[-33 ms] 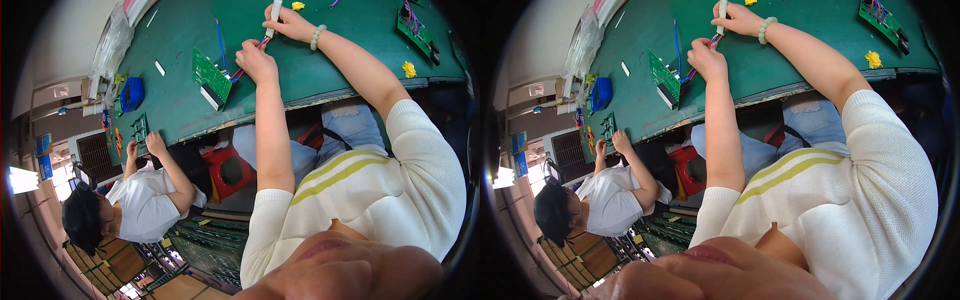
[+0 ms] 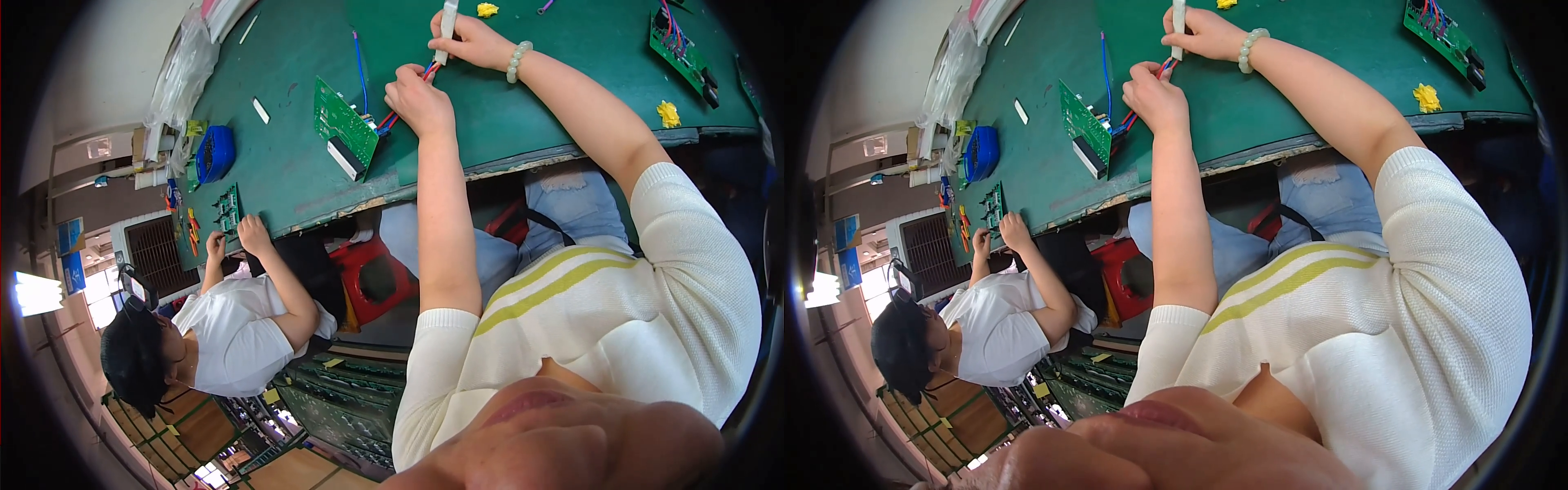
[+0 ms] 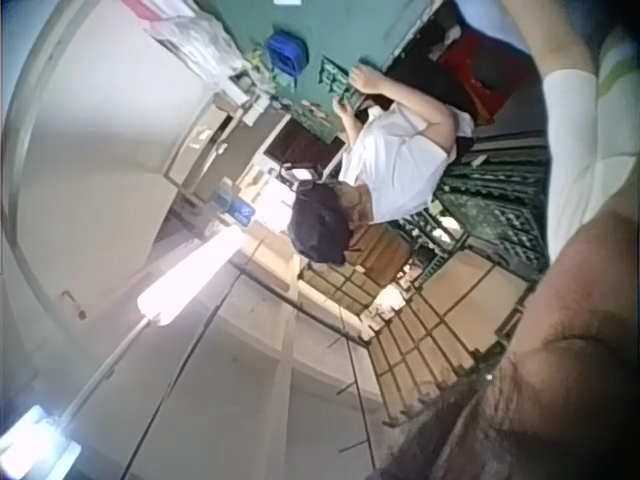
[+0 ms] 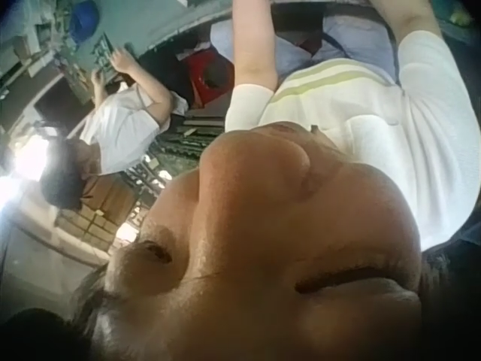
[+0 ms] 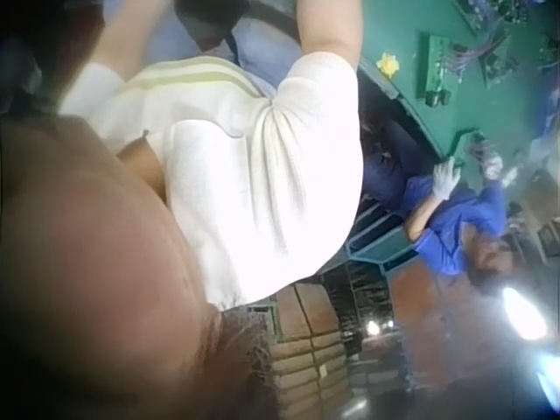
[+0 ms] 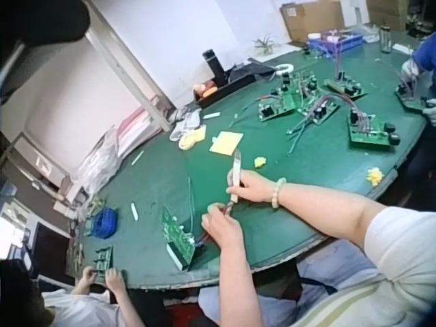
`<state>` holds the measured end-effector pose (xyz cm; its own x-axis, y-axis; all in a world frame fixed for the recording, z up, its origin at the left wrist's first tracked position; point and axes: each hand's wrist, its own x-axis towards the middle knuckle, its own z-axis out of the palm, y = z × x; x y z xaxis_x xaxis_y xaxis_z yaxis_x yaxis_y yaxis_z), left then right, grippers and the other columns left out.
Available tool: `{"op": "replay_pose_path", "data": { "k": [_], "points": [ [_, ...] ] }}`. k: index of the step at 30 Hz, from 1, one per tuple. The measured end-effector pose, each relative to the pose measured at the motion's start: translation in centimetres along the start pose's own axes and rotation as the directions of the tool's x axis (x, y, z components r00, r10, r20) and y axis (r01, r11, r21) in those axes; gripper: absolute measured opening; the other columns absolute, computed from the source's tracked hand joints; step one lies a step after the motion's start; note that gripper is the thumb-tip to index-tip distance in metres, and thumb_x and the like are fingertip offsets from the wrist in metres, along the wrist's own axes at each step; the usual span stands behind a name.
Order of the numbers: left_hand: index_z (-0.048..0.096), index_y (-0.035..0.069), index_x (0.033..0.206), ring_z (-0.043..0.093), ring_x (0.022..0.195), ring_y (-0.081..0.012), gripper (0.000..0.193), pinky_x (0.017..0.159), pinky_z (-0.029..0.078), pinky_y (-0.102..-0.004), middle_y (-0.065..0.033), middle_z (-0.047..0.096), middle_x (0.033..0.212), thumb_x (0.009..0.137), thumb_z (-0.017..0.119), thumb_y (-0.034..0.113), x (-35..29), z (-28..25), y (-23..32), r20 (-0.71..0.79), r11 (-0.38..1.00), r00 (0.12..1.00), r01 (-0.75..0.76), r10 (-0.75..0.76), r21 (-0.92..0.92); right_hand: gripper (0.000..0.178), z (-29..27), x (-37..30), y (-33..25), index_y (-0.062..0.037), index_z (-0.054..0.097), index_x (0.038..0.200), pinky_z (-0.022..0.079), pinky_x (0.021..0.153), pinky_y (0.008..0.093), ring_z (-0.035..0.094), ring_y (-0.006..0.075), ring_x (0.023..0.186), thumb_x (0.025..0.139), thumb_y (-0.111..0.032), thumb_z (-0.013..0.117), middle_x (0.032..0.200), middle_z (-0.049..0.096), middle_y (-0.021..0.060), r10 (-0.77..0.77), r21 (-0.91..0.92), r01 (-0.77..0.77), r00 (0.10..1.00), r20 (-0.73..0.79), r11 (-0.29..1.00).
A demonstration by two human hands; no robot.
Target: Manually assemble and inspect components on a printed circuit board at a production workbench.
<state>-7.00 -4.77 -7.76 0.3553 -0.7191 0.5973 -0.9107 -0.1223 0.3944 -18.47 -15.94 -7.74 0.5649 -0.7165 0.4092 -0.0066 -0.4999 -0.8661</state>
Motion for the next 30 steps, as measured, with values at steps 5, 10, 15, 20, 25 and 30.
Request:
{"op": "replay_pose_path", "data": {
  "k": [5,10,15,20,25,30],
  "points": [
    [0.053,0.006,0.085,0.052,0.082,-0.0296,0.019,0.076,0.037,-0.0413,-0.0086,0.06,0.081,0.073,0.066,-0.001,0.1,-0.1,0.0,0.023,0.997,0.999,-0.038,0.037,0.064,0.017,0.5,-0.1,-2.0,-0.0065,0.045,0.091,0.041,0.059,0.0323,0.053,0.0183,0.064,0.089,-0.017,0.059,0.07,0.053,0.0072,0.034,-0.172,-0.02,0.996,0.08,0.985],
    [0.053,0.007,0.084,0.051,0.082,-0.0293,0.019,0.076,0.037,-0.0409,-0.0079,0.06,0.081,0.071,0.064,-0.003,0.0,0.0,0.0,0.018,0.994,0.999,-0.052,0.05,0.092,0.016,0.8,0.1,-2.0,-0.0065,0.045,0.091,0.041,0.059,0.0335,0.053,0.0213,0.063,0.089,-0.016,0.058,0.069,0.054,0.01,0.03,-0.224,-0.025,0.999,0.019,0.974],
    [0.054,0.007,0.084,0.052,0.082,-0.0289,0.02,0.075,0.037,-0.0407,-0.0078,0.06,0.081,0.07,0.063,-0.004,-0.1,0.3,0.0,0.015,0.992,0.997,-0.072,0.071,0.1,0.015,0.6,-0.1,-0.5,-0.0072,0.045,0.091,0.041,0.058,0.0325,0.051,0.0203,0.061,0.09,-0.016,0.057,0.068,0.053,0.0089,0.017,-0.23,-0.037,0.996,-0.088,0.973],
    [0.061,0.008,0.081,0.054,0.08,-0.0291,0.007,0.074,0.037,-0.0412,-0.0067,0.062,0.078,0.076,0.066,0.005,0.0,0.3,-0.5,0.006,0.982,0.998,-0.064,0.064,0.18,0.014,0.9,-0.3,-1.6,-0.0071,0.046,0.09,0.041,0.057,0.0326,0.051,0.0206,0.059,0.089,-0.015,0.057,0.067,0.053,0.008,0.0,-0.163,0.0,1.0,0.0,0.987],
    [0.063,0.01,0.082,0.052,0.083,-0.0291,0.007,0.075,0.038,-0.0417,-0.0063,0.061,0.079,0.077,0.066,0.006,-0.2,0.1,-0.5,0.013,0.983,0.996,-0.091,0.09,0.156,0.015,1.2,0.3,-1.5,-0.0064,0.045,0.09,0.042,0.058,0.0351,0.054,0.0228,0.061,0.088,-0.015,0.058,0.067,0.054,0.0095,-0.003,-0.249,0.0,1.0,-0.011,0.968],
    [0.065,0.01,0.081,0.051,0.085,-0.0288,0.007,0.076,0.038,-0.0424,-0.0057,0.061,0.081,0.076,0.07,0.013,-0.4,-0.2,-0.6,-0.006,0.998,0.998,-0.058,0.058,0.008,0.016,0.9,0.2,-0.4,-0.0066,0.045,0.09,0.043,0.058,0.0332,0.053,0.0213,0.061,0.089,-0.016,0.058,0.069,0.054,0.0086,0.021,-0.25,-0.037,0.998,-0.064,0.968]
  ]
}}
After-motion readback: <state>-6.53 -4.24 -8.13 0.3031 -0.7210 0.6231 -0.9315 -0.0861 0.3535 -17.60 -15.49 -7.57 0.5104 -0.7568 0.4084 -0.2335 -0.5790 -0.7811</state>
